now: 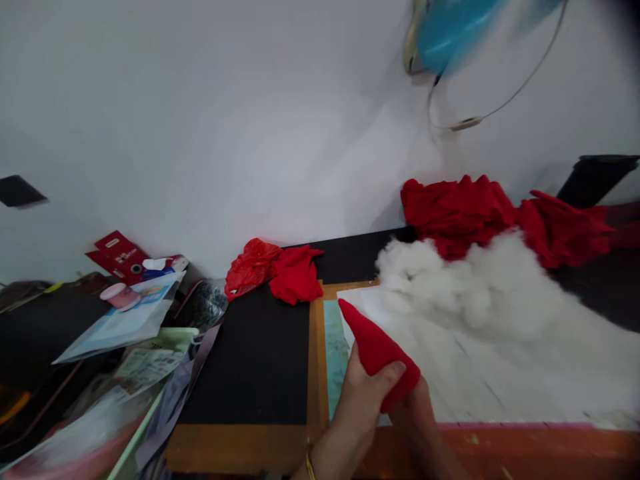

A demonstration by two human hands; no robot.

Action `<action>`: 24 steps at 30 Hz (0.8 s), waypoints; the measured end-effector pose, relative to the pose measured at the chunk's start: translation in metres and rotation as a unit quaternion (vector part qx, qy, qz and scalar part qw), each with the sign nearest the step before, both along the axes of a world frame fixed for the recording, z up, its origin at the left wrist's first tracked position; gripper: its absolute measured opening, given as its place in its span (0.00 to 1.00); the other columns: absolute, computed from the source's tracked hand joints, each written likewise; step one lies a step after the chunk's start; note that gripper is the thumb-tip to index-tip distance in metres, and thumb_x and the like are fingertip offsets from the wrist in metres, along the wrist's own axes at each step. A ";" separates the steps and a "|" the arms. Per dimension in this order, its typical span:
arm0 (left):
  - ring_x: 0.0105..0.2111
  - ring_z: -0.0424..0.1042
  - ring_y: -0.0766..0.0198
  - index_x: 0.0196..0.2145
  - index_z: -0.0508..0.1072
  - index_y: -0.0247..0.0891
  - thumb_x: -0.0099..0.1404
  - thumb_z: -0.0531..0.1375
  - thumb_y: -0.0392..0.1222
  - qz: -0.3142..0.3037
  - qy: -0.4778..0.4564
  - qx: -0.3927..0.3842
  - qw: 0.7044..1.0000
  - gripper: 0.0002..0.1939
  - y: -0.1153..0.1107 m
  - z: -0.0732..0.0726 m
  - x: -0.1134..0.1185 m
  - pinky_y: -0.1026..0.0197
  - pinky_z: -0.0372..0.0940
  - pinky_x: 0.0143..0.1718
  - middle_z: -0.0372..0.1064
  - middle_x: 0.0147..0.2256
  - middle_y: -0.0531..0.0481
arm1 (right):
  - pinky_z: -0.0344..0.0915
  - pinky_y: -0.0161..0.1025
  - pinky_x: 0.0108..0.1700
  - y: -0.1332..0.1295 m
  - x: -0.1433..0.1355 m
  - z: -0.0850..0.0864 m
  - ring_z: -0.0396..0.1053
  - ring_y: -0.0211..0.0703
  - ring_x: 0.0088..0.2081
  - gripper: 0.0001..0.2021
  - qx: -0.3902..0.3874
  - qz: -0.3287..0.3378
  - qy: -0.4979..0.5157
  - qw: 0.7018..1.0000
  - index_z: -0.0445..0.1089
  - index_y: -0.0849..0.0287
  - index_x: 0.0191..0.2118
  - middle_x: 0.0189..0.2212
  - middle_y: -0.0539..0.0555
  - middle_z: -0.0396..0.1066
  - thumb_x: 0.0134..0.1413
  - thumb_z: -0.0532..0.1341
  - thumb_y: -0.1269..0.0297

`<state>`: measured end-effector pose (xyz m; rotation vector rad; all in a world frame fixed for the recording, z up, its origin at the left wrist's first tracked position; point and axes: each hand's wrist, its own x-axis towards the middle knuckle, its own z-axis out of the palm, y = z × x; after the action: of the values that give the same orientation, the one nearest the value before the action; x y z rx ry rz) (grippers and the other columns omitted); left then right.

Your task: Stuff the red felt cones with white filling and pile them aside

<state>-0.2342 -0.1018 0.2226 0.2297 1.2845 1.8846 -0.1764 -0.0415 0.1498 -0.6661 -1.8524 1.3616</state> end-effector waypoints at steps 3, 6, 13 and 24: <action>0.36 0.75 0.60 0.45 0.72 0.36 0.51 0.69 0.40 0.032 -0.032 0.017 0.999 0.22 0.001 0.004 -0.008 0.62 0.70 0.39 0.76 0.38 0.46 | 0.76 0.46 0.40 0.002 0.001 0.007 0.77 0.53 0.40 0.16 0.110 -0.003 -0.002 0.994 0.71 0.56 0.49 0.42 0.58 0.78 0.58 0.53 0.61; 0.33 0.76 0.60 0.44 0.73 0.33 0.50 0.70 0.41 0.090 -0.082 0.027 0.992 0.23 0.004 0.009 -0.026 0.61 0.70 0.37 0.77 0.36 0.44 | 0.73 0.48 0.47 0.001 0.006 0.018 0.73 0.53 0.49 0.20 0.206 0.011 -0.002 0.978 0.65 0.56 0.56 0.50 0.59 0.73 0.58 0.56 0.65; 0.29 0.76 0.59 0.37 0.76 0.32 0.54 0.67 0.44 0.131 -0.222 0.036 0.965 0.15 0.011 0.013 -0.053 0.60 0.70 0.34 0.77 0.32 0.44 | 0.68 0.47 0.51 -0.011 0.021 0.038 0.67 0.49 0.54 0.24 0.383 -0.077 0.039 0.920 0.61 0.55 0.59 0.57 0.60 0.65 0.57 0.59 0.76; 0.35 0.75 0.59 0.43 0.74 0.33 0.50 0.71 0.42 0.044 -0.057 -0.008 0.997 0.22 0.002 0.000 -0.018 0.59 0.68 0.42 0.77 0.37 0.43 | 0.71 0.45 0.38 -0.003 0.005 0.028 0.71 0.50 0.38 0.13 0.221 0.158 -0.116 0.955 0.64 0.62 0.45 0.38 0.62 0.72 0.55 0.51 0.72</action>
<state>-0.2518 -0.0995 0.2230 0.0574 1.2511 1.9312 -0.1711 -0.0441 0.1773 -0.3123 -2.4334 1.0246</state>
